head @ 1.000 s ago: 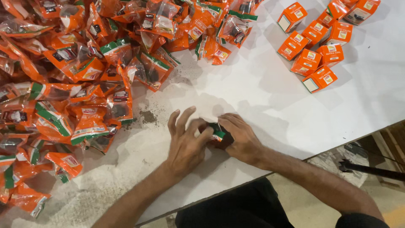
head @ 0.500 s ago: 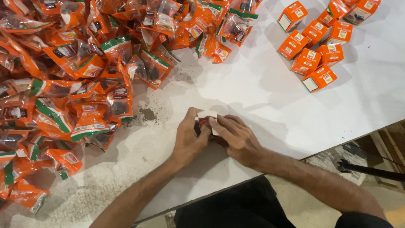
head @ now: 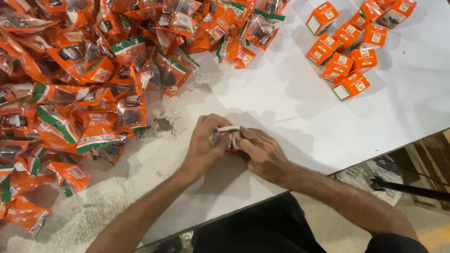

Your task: The person picks small orange product packets from a pile on a white table, opens a small orange cardboard box, places a packet inside, and folds the box flaps closed. The packed boxes are set in a growing pile on the right side of the table while empty boxes are taken from the left.

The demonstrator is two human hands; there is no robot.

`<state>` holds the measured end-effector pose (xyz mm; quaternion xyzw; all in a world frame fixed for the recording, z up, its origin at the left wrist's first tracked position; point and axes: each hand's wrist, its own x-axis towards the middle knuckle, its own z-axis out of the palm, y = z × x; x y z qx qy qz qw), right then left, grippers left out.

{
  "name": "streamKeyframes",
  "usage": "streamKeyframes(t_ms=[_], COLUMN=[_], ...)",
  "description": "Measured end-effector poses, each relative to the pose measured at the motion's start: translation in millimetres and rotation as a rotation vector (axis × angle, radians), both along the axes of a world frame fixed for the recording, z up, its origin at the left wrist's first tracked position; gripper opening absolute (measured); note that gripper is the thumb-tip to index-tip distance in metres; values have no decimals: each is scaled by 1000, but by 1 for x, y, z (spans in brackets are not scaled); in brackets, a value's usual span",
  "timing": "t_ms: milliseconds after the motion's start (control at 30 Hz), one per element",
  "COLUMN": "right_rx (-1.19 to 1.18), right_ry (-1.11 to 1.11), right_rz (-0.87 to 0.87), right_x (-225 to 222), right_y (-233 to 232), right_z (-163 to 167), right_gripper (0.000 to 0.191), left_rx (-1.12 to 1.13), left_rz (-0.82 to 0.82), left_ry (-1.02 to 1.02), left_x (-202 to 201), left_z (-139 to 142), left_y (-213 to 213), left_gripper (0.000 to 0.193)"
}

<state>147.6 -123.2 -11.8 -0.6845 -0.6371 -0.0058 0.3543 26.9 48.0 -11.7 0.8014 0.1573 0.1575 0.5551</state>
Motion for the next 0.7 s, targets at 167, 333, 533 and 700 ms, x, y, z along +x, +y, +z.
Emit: streamKeyframes(t_ms=[167, 333, 533, 700], right_rx=[-20, -47, -19, -41], right_ry=[126, 140, 159, 170], right_rz=[-21, -42, -48, -43], right_x=[2, 2, 3, 7], right_y=[-2, -1, 0, 2], right_z=[1, -2, -3, -3], right_gripper=[45, 47, 45, 53], left_rx=[419, 520, 377, 646], left_rz=[-254, -222, -205, -280], left_ry=[-444, -350, -409, -336], left_x=[-15, -21, -19, -23], left_z=[15, 14, -1, -3], left_y=[-1, -1, 1, 6], left_gripper=[54, 47, 39, 25])
